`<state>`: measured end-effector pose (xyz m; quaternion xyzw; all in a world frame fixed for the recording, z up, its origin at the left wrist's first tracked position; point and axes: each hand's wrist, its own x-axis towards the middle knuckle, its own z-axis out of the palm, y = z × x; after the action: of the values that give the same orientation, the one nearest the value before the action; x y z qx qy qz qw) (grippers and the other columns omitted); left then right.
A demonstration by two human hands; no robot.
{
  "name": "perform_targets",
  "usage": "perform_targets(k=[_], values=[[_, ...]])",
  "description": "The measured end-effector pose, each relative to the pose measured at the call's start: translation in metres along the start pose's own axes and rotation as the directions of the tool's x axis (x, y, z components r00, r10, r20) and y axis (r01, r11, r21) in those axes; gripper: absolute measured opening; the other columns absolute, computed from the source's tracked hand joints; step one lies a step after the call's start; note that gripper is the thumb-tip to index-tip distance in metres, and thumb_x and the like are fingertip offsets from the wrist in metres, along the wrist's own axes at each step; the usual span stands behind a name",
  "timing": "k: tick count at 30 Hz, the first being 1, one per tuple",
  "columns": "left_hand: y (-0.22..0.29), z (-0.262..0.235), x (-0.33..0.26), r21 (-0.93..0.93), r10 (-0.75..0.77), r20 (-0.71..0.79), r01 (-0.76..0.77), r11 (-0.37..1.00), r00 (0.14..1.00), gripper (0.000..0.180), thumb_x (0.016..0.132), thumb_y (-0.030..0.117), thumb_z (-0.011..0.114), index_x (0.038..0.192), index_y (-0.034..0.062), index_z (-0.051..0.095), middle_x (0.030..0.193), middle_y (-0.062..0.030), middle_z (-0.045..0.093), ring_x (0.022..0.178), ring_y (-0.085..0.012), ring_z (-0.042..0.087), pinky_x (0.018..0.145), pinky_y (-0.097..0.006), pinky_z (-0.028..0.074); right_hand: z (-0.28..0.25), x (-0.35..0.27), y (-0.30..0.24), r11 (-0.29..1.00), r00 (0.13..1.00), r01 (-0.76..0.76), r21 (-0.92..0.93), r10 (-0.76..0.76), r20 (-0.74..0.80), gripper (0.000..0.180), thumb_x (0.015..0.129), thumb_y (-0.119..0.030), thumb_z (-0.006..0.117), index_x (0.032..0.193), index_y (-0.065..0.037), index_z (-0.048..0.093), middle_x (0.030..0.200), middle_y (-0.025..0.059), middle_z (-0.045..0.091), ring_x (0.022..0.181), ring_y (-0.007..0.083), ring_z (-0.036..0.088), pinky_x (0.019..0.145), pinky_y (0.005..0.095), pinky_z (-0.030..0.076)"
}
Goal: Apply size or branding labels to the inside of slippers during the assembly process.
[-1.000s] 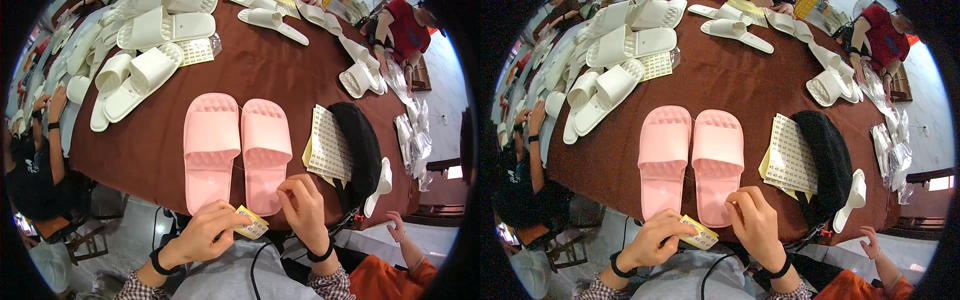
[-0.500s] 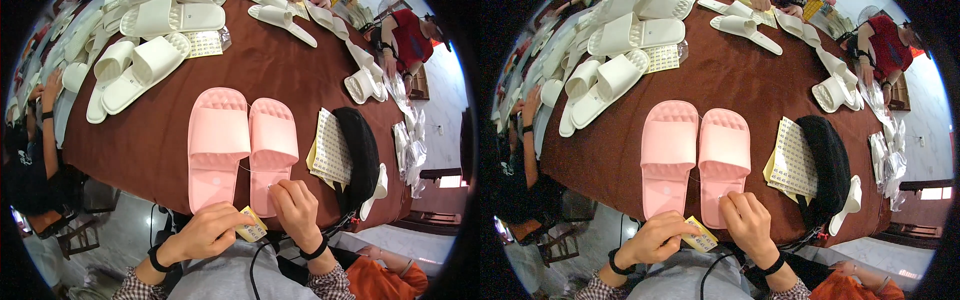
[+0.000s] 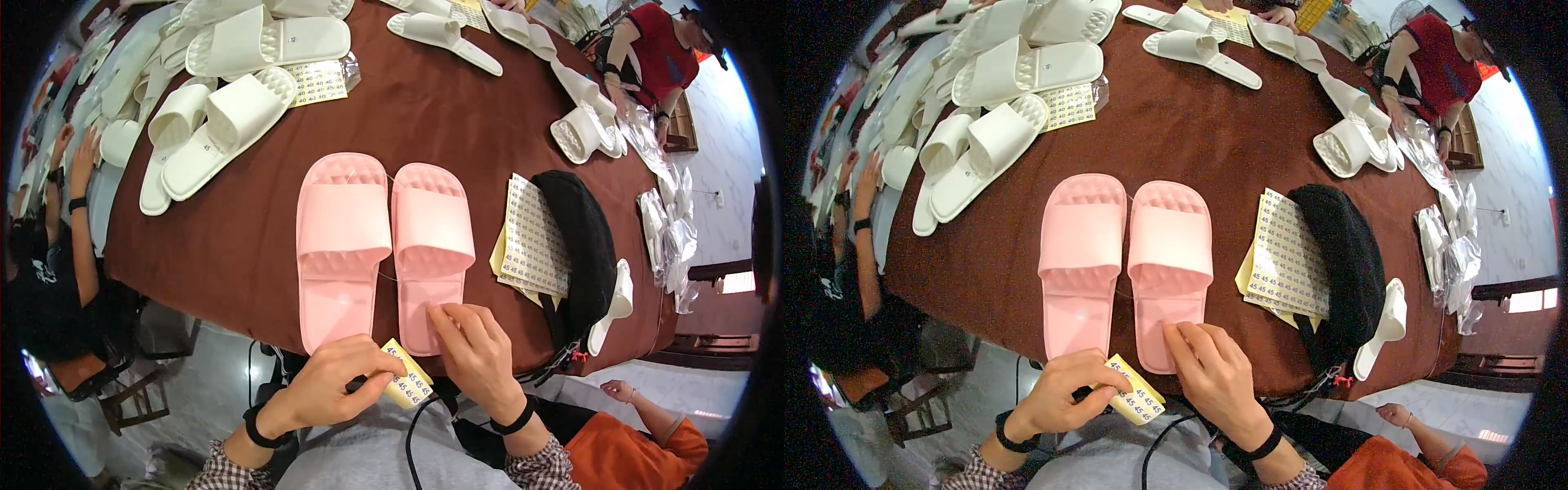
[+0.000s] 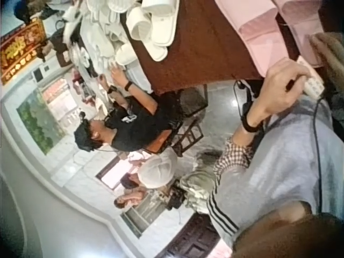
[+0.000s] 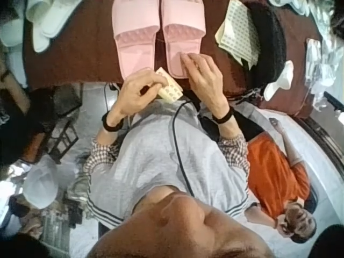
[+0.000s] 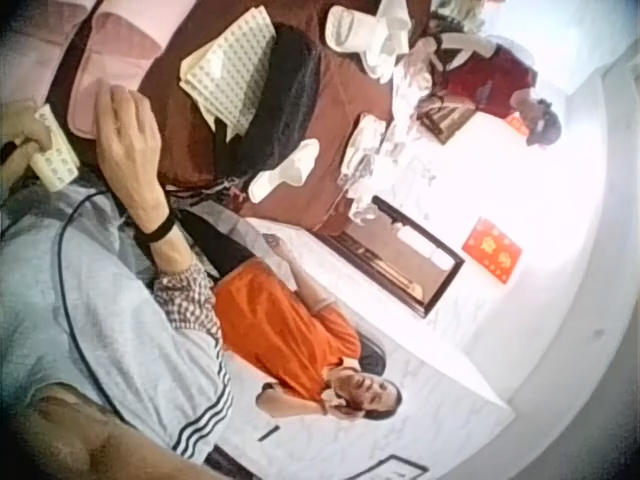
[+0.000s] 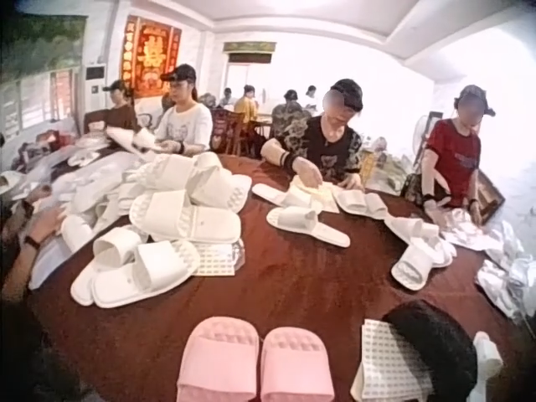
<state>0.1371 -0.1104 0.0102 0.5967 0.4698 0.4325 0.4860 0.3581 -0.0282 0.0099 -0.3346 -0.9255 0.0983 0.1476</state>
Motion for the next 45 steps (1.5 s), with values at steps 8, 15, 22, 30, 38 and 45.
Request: perform_targets(k=[8,15,22,30,38,45], values=[[0.006,0.009,0.004,0.064,-0.008,0.0,0.008,0.998,1.0,0.025,0.088,0.0,0.06,0.111,0.0059,0.069,0.085,-0.0099,0.066,0.073,-0.0257,0.06,0.068,-0.036,0.048,0.001,-0.013,-0.008,0.984,0.991,-0.129,0.121,0.134,-0.031,0.041,0.08,0.001,0.066,0.12,0.005,0.065,0.116,0.0141,0.06,0.1,0.0299,0.062,0.086,0.0366,0.052],[0.018,0.033,0.02,0.188,0.09,0.026,-0.093,0.978,0.996,0.058,0.088,-0.001,0.06,0.145,0.0049,0.047,0.103,-0.0141,0.067,0.087,-0.0305,0.065,0.08,-0.04,0.052,-0.04,-0.021,0.0,0.352,0.927,-0.365,0.862,0.221,0.303,0.069,0.085,-0.009,0.075,0.147,-0.003,0.044,0.123,0.0189,0.065,0.111,0.0285,0.066,0.092,0.0354,0.052],[0.026,0.028,0.039,0.38,0.28,0.185,-0.332,0.863,0.942,0.07,0.082,0.021,0.078,0.142,0.0004,0.047,0.111,-0.0163,0.065,0.095,-0.0331,0.064,0.083,-0.042,0.054,-0.045,-0.016,0.014,0.434,0.881,-0.444,0.784,0.051,0.47,0.059,0.086,-0.009,0.073,0.141,-0.004,0.052,0.117,0.0209,0.068,0.106,0.0282,0.069,0.09,0.036,0.053],[-0.02,0.017,0.048,0.787,0.226,0.31,-0.382,0.484,0.924,0.07,0.074,0.034,0.079,0.134,0.0057,0.057,0.118,-0.0073,0.054,0.112,-0.0267,0.051,0.094,-0.039,0.044,-0.03,-0.007,0.022,0.939,0.994,-0.072,0.337,0.097,-0.058,0.048,0.073,0.002,0.065,0.122,-0.002,0.063,0.099,0.0133,0.06,0.091,0.0323,0.06,0.081,0.0403,0.051],[-0.028,0.022,0.042,0.801,0.21,0.245,-0.319,0.506,0.947,0.058,0.079,0.031,0.076,0.129,0.0037,0.062,0.12,-0.0097,0.053,0.114,-0.0305,0.05,0.096,-0.046,0.046,-0.002,-0.011,0.021,0.949,0.998,-0.062,0.31,0.06,0.016,0.058,0.075,-0.001,0.067,0.131,0.002,0.054,0.109,0.0156,0.056,0.097,0.0323,0.061,0.083,0.0393,0.053],[-0.016,-0.002,0.014,0.818,0.269,0.241,-0.344,0.46,0.932,0.055,0.079,0.025,0.076,0.128,0.004,0.063,0.133,-0.0095,0.056,0.127,-0.0324,0.05,0.109,-0.052,0.04,0.006,-0.013,0.021,0.986,1.0,0.028,0.162,-0.029,0.006,0.06,0.08,-0.006,0.062,0.138,-0.002,0.052,0.105,0.0082,0.054,0.087,0.0233,0.058,0.075,0.0346,0.049]])
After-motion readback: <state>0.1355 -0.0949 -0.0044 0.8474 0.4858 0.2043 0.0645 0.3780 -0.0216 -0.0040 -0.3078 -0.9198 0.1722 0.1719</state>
